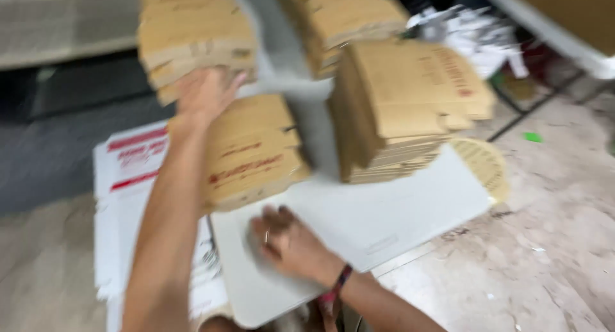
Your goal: Folding flat cardboard templates into boxes and stacking them on a table.
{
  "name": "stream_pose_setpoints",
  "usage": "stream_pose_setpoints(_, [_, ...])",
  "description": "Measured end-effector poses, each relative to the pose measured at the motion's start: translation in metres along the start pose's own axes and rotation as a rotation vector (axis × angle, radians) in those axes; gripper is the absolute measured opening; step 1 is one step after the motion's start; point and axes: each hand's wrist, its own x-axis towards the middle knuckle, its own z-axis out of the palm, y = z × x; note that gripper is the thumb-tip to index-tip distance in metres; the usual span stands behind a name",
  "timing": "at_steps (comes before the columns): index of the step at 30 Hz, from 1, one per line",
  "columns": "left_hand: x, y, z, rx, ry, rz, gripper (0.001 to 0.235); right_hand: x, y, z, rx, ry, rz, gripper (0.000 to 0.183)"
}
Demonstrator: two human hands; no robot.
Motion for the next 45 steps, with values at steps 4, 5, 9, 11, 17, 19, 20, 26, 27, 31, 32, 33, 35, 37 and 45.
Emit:
stream_pose_setpoints(4, [-0.102, 0.045, -0.02, -0.133, 0.222, 0.036, 0.041, -0.07, -0.047, -0.079, 0.022, -0.046, -0.179, 0.03])
stream_pose_setpoints(5, [-0.138, 0.058, -0.02, -0.281, 0.16, 0.015, 0.04, -0.088, -0.058, -0.1, 0.125, -0.129, -0.148, 0.032])
stream_pose_setpoints(9, [-0.202, 0.14, 0.011, -0.659, 0.036, 0.054, 0.059, -0.158, 0.057, -0.161, 0.196, 0.056, 0.079, 0.02])
stream_pose_setpoints(11, [-0.203, 0.181, 0.026, -0.932, -0.054, 0.114, 0.089, -0.144, 0.112, -0.238, -0.129, 0.552, 0.427, 0.017])
stream_pose_setpoints(17, [-0.109, 0.249, 0.039, -0.845, -0.021, -0.083, 0.093, 0.018, 0.251, -0.353, -0.328, 0.286, 0.973, 0.089])
stream_pose_setpoints(19, [-0.108, 0.275, 0.032, -0.746, -0.057, -0.109, 0.094, 0.042, 0.253, -0.346, -0.169, 0.212, 1.066, 0.075])
stream_pose_setpoints(20, [-0.106, 0.287, 0.027, -0.662, -0.09, -0.131, 0.096, 0.055, 0.253, -0.344, -0.022, 0.133, 1.149, 0.079])
stream_pose_setpoints(26, [-0.099, 0.284, 0.036, -0.639, -0.066, -0.185, 0.083, 0.081, 0.207, -0.364, 0.205, -0.145, 1.313, 0.088])
stream_pose_setpoints(27, [-0.1, 0.285, 0.035, -0.638, -0.073, -0.19, 0.083, 0.083, 0.217, -0.364, 0.209, -0.151, 1.318, 0.088])
stream_pose_setpoints(31, [-0.109, 0.287, 0.026, -0.636, -0.081, -0.169, 0.083, 0.089, 0.236, -0.36, 0.037, -0.07, 1.258, 0.093])
stream_pose_setpoints(32, [-0.111, 0.289, 0.021, -0.644, -0.088, -0.165, 0.082, 0.09, 0.236, -0.359, -0.025, -0.061, 1.233, 0.094])
stream_pose_setpoints(33, [-0.112, 0.29, 0.02, -0.651, -0.09, -0.167, 0.082, 0.089, 0.23, -0.362, -0.031, -0.065, 1.235, 0.094])
stream_pose_setpoints(35, [-0.115, 0.291, 0.017, -0.673, -0.082, -0.17, 0.08, 0.09, 0.216, -0.365, 0.073, -0.065, 1.292, 0.09])
stream_pose_setpoints(37, [-0.112, 0.288, 0.019, -0.672, -0.073, -0.173, 0.08, 0.095, 0.24, -0.362, -0.14, -0.125, 1.227, 0.093])
stream_pose_setpoints(45, [-0.114, 0.287, 0.019, -0.658, -0.077, -0.17, 0.082, 0.093, 0.243, -0.358, -0.532, -0.259, 1.11, 0.102])
